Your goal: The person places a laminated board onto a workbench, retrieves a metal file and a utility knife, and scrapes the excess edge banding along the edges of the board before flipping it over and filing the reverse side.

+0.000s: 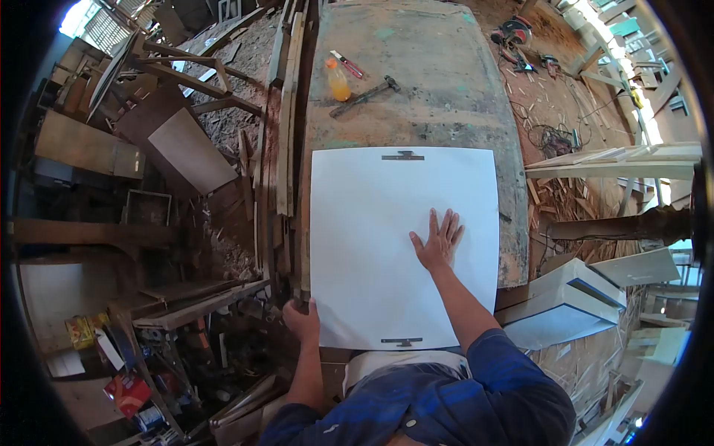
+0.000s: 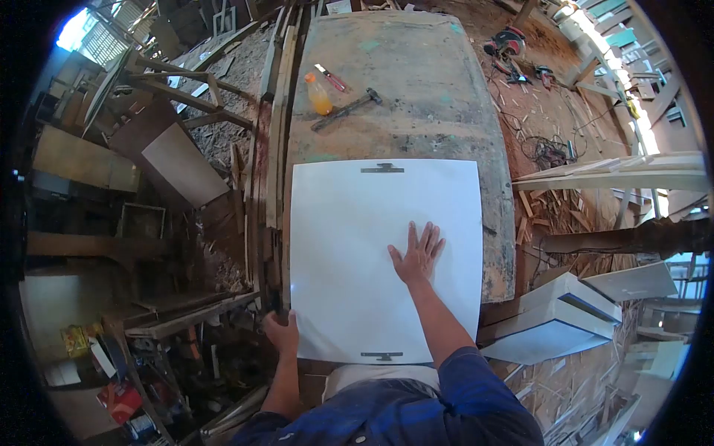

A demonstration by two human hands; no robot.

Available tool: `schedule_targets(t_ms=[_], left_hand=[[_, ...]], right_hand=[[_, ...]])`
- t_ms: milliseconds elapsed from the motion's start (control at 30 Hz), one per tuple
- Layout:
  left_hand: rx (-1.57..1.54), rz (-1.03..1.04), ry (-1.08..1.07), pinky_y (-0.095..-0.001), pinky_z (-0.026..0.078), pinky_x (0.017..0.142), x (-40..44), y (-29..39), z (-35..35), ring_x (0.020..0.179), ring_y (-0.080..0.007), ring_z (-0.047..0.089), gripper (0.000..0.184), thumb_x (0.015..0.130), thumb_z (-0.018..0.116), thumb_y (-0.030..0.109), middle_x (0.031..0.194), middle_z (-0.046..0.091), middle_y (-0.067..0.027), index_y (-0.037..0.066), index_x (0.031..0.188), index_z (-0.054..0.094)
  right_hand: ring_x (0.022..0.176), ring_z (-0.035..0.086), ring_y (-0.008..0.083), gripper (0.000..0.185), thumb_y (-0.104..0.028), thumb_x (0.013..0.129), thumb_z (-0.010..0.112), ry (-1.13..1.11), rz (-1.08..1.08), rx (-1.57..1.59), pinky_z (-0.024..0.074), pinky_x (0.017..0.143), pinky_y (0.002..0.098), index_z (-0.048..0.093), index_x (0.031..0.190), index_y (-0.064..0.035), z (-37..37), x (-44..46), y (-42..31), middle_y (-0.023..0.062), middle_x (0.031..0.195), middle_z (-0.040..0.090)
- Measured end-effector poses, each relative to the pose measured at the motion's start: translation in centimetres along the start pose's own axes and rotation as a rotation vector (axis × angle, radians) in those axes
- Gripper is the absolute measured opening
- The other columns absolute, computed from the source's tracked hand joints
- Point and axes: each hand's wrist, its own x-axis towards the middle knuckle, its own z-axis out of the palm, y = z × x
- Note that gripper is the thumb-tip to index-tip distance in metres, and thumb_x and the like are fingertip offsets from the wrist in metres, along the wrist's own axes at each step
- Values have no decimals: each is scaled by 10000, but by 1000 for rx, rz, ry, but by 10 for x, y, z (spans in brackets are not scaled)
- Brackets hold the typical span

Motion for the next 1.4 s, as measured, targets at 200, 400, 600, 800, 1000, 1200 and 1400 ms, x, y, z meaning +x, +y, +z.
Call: schedule_targets(t_ms=[200,400,600,800,1000,1200,1400], left_hand=[[-134,665,-82,-566,432,1197,156,195,105,1435,-472,532,558,1030,732,323,1522,591,-260,-4,1453,572],[-5,929,107,-564,332,1293,318,392,230,1608,-447,350,623,1046,655,228,1733,375,-264,-30,1578,457],[298,784,-174,-564,391,1231,367,444,242,1503,-437,492,714,1054,643,230,1647,498,-268,48,1683,360],[-60,774,-479,-620,575,831,286,443,217,966,-531,734,785,1039,628,217,1213,727,-343,26,1703,256],[-826,546,-800,-335,498,541,138,340,122,594,-134,582,746,1121,596,211,775,619,-31,121,1735,182],[-560,656,-661,-422,563,651,-48,204,-6,666,-251,677,848,1038,723,188,828,681,-107,64,1720,233],[-418,744,-638,-497,590,673,-204,81,-57,692,-406,719,945,1011,768,291,821,690,-159,22,1723,207]], right_hand=[[1692,7,503,989,-723,1027,536,-43,53,-78,-42,1321,725,222,1777,-160,0,7,-10,332,1806,130],[1693,-6,502,1023,-730,988,585,-54,66,-86,-31,1320,732,248,1772,-167,1,12,-11,335,1807,103],[1698,-40,481,1022,-710,994,611,-168,128,-76,-48,1328,706,212,1777,-188,-10,18,-15,301,1820,60],[1706,-66,454,1008,-739,1014,547,-198,136,-64,-72,1336,679,186,1785,-199,-15,17,-15,278,1837,27],[1701,-41,477,1028,-758,996,586,-81,74,33,-86,1326,689,240,1773,-180,-10,7,-5,295,1831,61],[1537,460,520,783,-577,1142,518,-157,-232,905,339,1287,641,333,1714,-75,-14,6,31,362,1603,507],[668,693,208,491,-306,1127,669,-378,244,1722,624,652,386,524,1536,-77,-103,-151,-74,140,979,719]])
